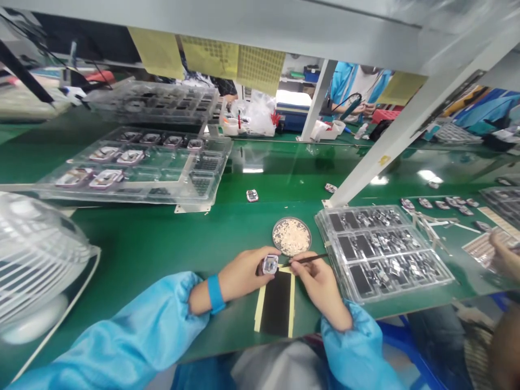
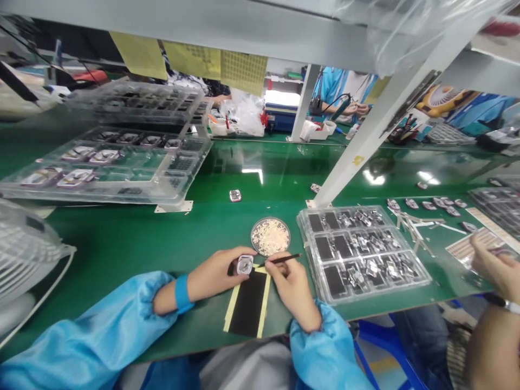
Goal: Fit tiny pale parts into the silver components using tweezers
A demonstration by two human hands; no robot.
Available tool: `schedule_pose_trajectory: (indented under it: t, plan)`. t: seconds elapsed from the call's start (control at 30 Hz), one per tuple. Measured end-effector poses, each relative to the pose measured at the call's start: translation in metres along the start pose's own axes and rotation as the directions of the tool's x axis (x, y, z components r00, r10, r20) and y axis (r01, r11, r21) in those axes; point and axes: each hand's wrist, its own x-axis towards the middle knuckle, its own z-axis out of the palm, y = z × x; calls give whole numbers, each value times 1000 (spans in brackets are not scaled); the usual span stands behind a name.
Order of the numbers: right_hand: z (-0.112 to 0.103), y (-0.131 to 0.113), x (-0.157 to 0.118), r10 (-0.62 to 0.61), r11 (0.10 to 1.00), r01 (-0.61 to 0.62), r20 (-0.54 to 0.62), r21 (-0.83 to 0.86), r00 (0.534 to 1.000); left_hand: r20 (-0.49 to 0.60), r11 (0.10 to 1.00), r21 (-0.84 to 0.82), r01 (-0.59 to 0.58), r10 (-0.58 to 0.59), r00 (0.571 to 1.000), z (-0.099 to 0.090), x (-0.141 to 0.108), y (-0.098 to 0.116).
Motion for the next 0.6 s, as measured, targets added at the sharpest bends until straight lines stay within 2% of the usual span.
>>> schedule_pose_trajectory:
  t: [0.13, 0.2, 0.3, 0.43, 0.6]
  plan:
    - [1, -3, -1, -15, 999, 15, 12, -34, 1000, 8, 1000, 9, 18, -18, 1000, 0, 0, 2]
    - [1, -7, -3, -37, 999, 37, 2, 15, 999, 9, 999, 1, 36, -36, 999, 1, -1, 2]
    - [-1, -14, -4, -102, 986, 112, -84, 122, 991, -4, 997, -45, 66, -67, 998, 3, -2, 3]
    - [-3, -22, -6, -261, 953, 282, -179, 107, 949, -93, 986, -122, 112, -124, 988, 8, 0, 7]
    - [2, -27, -8, -392, 918, 397, -157, 1, 906, -120, 991, -70, 117, -125, 985, 12, 1, 7]
